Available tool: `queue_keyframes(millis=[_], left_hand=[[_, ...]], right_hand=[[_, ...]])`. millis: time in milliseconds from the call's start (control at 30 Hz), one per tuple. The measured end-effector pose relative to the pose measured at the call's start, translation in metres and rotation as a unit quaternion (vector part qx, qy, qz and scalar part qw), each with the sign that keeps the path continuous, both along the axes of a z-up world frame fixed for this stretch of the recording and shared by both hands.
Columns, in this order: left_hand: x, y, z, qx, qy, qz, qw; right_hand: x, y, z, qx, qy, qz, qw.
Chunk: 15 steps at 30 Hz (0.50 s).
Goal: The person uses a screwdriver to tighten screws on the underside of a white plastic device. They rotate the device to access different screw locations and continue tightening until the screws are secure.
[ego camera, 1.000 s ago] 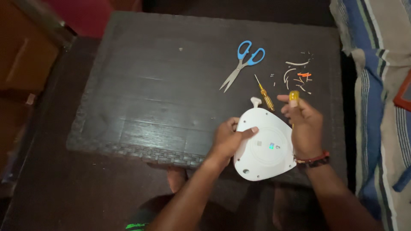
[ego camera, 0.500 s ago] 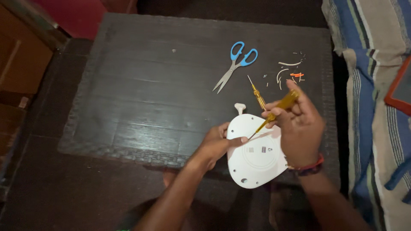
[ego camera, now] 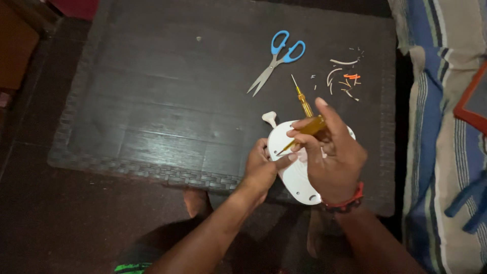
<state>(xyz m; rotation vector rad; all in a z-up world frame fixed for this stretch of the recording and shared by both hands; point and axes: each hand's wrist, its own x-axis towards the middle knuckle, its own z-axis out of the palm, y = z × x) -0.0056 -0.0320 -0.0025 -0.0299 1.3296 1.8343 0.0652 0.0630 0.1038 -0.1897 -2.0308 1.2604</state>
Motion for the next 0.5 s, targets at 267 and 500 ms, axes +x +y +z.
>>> queue_keyframes(millis=[267, 500], left_hand=[[-0.0039, -0.0007, 0.007, -0.018, -0.018, -0.009, 1.0], [-0.0053, -0.0004, -0.0003, -0.001, -0.019, -0.02, 1.0]], right_hand=[[-0.0005, -0.0049, -0.0005, 0.072, 0.008, -0.009, 0.997], [-0.0021, -0.0058, 0.0037, 0.027, -0.021, 0.037, 0.999]])
